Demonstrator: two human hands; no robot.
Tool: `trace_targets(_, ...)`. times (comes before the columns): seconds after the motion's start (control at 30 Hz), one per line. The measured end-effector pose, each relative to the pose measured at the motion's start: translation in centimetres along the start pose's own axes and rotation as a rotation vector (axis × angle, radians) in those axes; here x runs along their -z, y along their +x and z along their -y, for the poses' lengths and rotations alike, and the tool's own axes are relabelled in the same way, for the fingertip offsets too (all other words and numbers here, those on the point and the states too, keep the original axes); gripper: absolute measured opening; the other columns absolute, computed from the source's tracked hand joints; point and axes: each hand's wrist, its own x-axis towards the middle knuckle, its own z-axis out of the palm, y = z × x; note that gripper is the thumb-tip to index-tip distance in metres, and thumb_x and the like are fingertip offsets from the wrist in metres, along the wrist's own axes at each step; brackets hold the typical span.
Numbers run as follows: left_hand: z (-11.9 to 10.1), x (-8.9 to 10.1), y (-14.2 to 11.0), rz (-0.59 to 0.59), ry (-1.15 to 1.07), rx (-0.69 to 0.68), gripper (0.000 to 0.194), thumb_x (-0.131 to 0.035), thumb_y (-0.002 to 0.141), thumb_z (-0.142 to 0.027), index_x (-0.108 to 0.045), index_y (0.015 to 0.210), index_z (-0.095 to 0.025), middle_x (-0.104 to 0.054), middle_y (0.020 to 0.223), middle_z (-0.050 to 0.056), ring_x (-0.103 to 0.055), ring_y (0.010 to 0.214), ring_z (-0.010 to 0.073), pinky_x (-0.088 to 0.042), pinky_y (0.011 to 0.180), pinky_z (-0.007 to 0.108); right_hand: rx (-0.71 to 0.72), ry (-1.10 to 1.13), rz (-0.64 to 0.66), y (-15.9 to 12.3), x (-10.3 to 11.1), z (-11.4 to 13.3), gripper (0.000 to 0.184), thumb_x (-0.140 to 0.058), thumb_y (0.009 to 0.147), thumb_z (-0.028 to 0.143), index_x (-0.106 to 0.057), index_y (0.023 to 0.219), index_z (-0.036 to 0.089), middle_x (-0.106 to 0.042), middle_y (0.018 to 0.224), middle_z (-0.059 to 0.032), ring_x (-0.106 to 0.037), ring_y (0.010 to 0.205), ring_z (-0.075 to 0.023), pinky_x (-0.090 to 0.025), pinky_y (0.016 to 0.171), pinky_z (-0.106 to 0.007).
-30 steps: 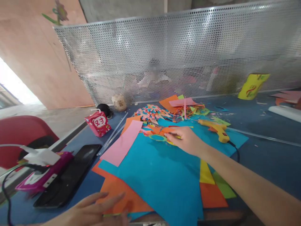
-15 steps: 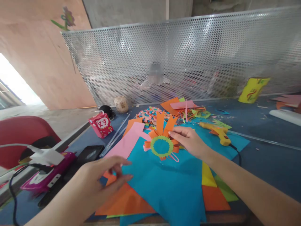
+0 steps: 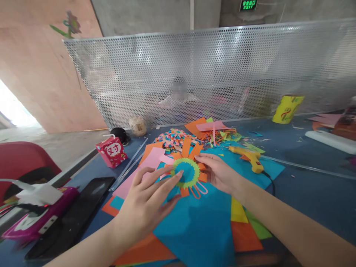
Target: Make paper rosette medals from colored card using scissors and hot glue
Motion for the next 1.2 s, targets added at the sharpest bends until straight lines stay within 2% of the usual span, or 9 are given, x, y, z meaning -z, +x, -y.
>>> trace_targets(0.2, -0.5, 1.0, -0.7, -0.017, -0.074, -0.079, 0.026, -0.061, 0.071, -0.013, -0.057, 0.096, -0.019, -0.068, 0.081, 0.002, -0.059, 0.086, 0.0172, -0.039, 0.081, 0.036, 0.045, 0.032, -0.012, 0.2, 0.3, 0.0, 0.008, -0.060, 0.069, 0.017, -0.054, 0.064, 0.016, -0.058, 0.052, 0.0038, -0.054, 0.043, -0.0068, -0.047, 0.042, -0.016)
trace_targets(0.33, -0.3, 1.5, -0.2, -0.078, -0.086, 0.138, 0.025, -0.056, 0.074, -0.013, -0.055, 0.097, -0.020, -0.067, 0.082, 0.003, -0.057, 0.085, 0.0182, -0.041, 0.077, 0.034, 0.051, 0.029, 0.042, 0.1, 0.2, -0.2, 0.006, -0.061, 0.067, 0.017, -0.056, 0.064, 0.015, -0.058, 0.053, 0.0039, -0.054, 0.043, -0.0059, -0.045, 0.041, -0.015)
trace_targets(0.47, 0.5, 1.0, 0.4, -0.084, -0.043, 0.290, 0.042, -0.059, 0.073, -0.023, -0.047, 0.113, -0.022, -0.067, 0.092, 0.003, -0.054, 0.095, 0.0217, -0.039, 0.083, 0.039, 0.054, 0.038, 0.068, 0.1, 0.1, -0.4, 0.005, -0.062, 0.066, 0.018, -0.057, 0.065, 0.015, -0.059, 0.054, 0.0038, -0.055, 0.044, -0.0057, -0.045, 0.042, -0.015)
trace_targets(0.7, 0.0, 0.5, -0.1, -0.063, -0.029, 0.180, 0.035, -0.060, 0.071, -0.017, -0.053, 0.105, -0.024, -0.067, 0.096, 0.002, -0.055, 0.096, 0.0225, -0.039, 0.080, 0.039, 0.058, 0.063, 0.030, 0.0, -0.1, -0.1, 0.007, -0.060, 0.069, 0.016, -0.057, 0.062, 0.015, -0.057, 0.051, 0.0047, -0.053, 0.042, -0.0051, -0.044, 0.039, -0.014)
trace_targets(0.8, -0.1, 0.5, -0.2, -0.057, -0.091, 0.158, 0.036, -0.060, 0.071, -0.013, -0.052, 0.105, -0.023, -0.069, 0.084, 0.000, -0.057, 0.093, 0.0217, -0.040, 0.081, 0.039, 0.061, 0.068, 0.042, 0.0, -0.1, -0.2, 0.007, -0.059, 0.069, 0.015, -0.058, 0.062, 0.015, -0.057, 0.050, 0.0046, -0.054, 0.043, -0.0050, -0.044, 0.041, -0.013)
trace_targets(0.97, 0.2, 0.8, -0.5, -0.105, -0.219, 0.298, 0.027, -0.061, 0.071, -0.017, -0.054, 0.096, -0.024, -0.066, 0.080, 0.000, -0.057, 0.091, 0.0198, -0.043, 0.080, 0.036, 0.070, 0.077, 0.080, 0.1, 0.1, -0.4, 0.005, -0.061, 0.068, 0.018, -0.058, 0.065, 0.016, -0.059, 0.053, 0.0038, -0.055, 0.045, -0.0062, -0.045, 0.043, -0.015)
trace_targets(1.03, 0.3, 0.8, -0.5, -0.160, -0.233, 0.387, 0.035, -0.065, 0.067, -0.023, -0.052, 0.100, -0.025, -0.063, 0.088, 0.002, -0.055, 0.096, 0.0218, -0.042, 0.083, 0.039, 0.070, 0.089, 0.086, 0.2, 0.2, -0.5, 0.006, -0.062, 0.067, 0.018, -0.057, 0.064, 0.016, -0.058, 0.053, 0.0040, -0.055, 0.045, -0.0062, -0.045, 0.043, -0.015)
trace_targets(1.1, 0.4, 0.7, -0.6, -0.232, -0.255, 0.505, 0.062, -0.071, 0.058, -0.031, -0.043, 0.114, -0.025, -0.058, 0.099, 0.006, -0.051, 0.101, 0.0258, -0.042, 0.083, 0.044, 0.077, 0.094, 0.099, 0.3, 0.2, -0.6, 0.008, -0.063, 0.066, 0.019, -0.056, 0.064, 0.016, -0.058, 0.053, 0.0045, -0.054, 0.045, -0.0060, -0.045, 0.043, -0.015)
trace_targets(1.2, 0.3, -0.1, -0.8, -0.203, -0.458, 0.728, 0.087, -0.073, 0.054, -0.037, -0.027, 0.127, -0.025, -0.051, 0.113, 0.012, -0.049, 0.104, 0.0288, -0.044, 0.077, 0.044, 0.124, 0.104, 0.140, 0.2, 0.2, -0.5, 0.007, -0.062, 0.068, 0.021, -0.056, 0.066, 0.017, -0.059, 0.057, 0.0042, -0.055, 0.048, -0.0065, -0.046, 0.046, -0.016)
